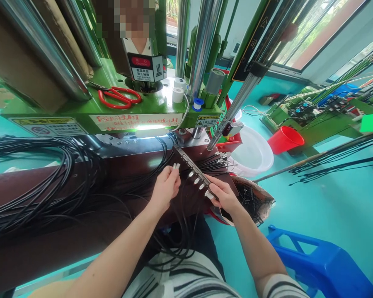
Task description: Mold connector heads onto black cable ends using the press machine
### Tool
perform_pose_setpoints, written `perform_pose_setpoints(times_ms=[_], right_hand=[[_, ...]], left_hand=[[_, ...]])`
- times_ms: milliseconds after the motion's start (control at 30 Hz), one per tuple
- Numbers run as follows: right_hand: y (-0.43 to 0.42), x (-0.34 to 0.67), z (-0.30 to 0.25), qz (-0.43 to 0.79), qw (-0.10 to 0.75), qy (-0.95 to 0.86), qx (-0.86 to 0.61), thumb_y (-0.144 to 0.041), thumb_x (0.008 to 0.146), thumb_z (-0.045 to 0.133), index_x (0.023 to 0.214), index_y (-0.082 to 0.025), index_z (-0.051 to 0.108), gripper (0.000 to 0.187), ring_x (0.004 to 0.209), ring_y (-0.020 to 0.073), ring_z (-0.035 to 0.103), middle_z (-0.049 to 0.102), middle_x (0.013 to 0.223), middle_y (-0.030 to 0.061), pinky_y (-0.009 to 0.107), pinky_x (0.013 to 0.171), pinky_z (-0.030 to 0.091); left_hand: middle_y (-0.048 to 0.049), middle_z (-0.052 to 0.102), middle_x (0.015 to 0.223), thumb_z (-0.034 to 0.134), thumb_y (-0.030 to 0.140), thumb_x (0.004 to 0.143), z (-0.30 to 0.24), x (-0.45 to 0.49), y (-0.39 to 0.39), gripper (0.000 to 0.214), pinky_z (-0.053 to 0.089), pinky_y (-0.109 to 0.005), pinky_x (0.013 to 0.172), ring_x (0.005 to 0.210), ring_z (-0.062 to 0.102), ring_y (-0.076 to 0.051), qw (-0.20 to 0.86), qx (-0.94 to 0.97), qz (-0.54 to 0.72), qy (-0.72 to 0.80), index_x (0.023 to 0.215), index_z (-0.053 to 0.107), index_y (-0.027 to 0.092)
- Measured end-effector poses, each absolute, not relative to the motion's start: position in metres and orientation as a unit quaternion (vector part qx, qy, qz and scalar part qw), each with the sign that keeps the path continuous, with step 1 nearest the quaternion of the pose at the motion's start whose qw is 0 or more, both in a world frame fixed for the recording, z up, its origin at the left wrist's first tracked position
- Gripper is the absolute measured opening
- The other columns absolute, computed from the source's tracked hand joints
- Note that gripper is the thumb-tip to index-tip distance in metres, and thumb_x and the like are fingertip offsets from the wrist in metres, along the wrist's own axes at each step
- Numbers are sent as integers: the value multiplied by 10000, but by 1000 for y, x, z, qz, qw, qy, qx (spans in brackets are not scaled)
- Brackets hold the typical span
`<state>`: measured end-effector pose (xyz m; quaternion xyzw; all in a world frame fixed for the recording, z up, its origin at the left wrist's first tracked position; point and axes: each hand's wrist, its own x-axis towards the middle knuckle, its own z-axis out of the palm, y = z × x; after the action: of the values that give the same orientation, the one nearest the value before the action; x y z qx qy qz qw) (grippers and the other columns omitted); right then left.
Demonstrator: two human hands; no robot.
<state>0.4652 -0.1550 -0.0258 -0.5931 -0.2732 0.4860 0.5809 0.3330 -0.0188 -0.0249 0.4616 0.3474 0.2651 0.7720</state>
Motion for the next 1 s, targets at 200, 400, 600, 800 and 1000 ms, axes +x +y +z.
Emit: perform_pose_setpoints(times_ms=[200, 400, 600, 800, 1000], right_hand=[[-153, 465, -20, 497, 558, -294, -596, -399, 800, 566, 1228, -173, 526, 486, 392, 19, 243, 439, 603, -28, 162, 315, 176], [-155, 466, -21, 498, 531, -310, -611, -413, 821, 537, 1262, -177, 490, 503, 396, 25, 237, 401, 574, -43, 168, 328, 181], [-155, 468, -25, 490, 506, -342, -622, -417, 824, 531, 1268, -183, 485, 503, 410, 31, 260, 378, 557, -49, 161, 338, 204], [-156, 474, -26, 502, 543, -315, -595, -399, 803, 557, 1236, -158, 518, 497, 373, 17, 249, 442, 587, -29, 159, 304, 165], [-158, 479, -32, 524, 537, -312, -583, -394, 805, 564, 1220, -171, 534, 473, 395, 18, 243, 439, 601, -25, 150, 314, 158]], left_hand=[[128, 262, 366, 639, 437, 666, -23, 331, -18, 318, 122, -139, 292, 284, 168, -5, 810, 427, 203, 348, 675, 454, 178], [125, 254, 380, 645, 439, 653, -22, 332, -18, 331, 109, -141, 301, 295, 165, -2, 801, 434, 210, 355, 654, 445, 176], [119, 261, 380, 609, 460, 679, -26, 334, -18, 328, 118, -142, 301, 298, 167, -7, 781, 459, 225, 360, 646, 455, 173], [0, 506, 597, 502, 593, 708, -27, 329, -10, 440, 331, -170, 326, 490, 461, -93, 732, 550, 204, 345, 625, 504, 161], [14, 449, 598, 509, 557, 729, -27, 324, -6, 432, 339, -174, 387, 493, 397, -72, 782, 530, 152, 293, 587, 483, 149]])
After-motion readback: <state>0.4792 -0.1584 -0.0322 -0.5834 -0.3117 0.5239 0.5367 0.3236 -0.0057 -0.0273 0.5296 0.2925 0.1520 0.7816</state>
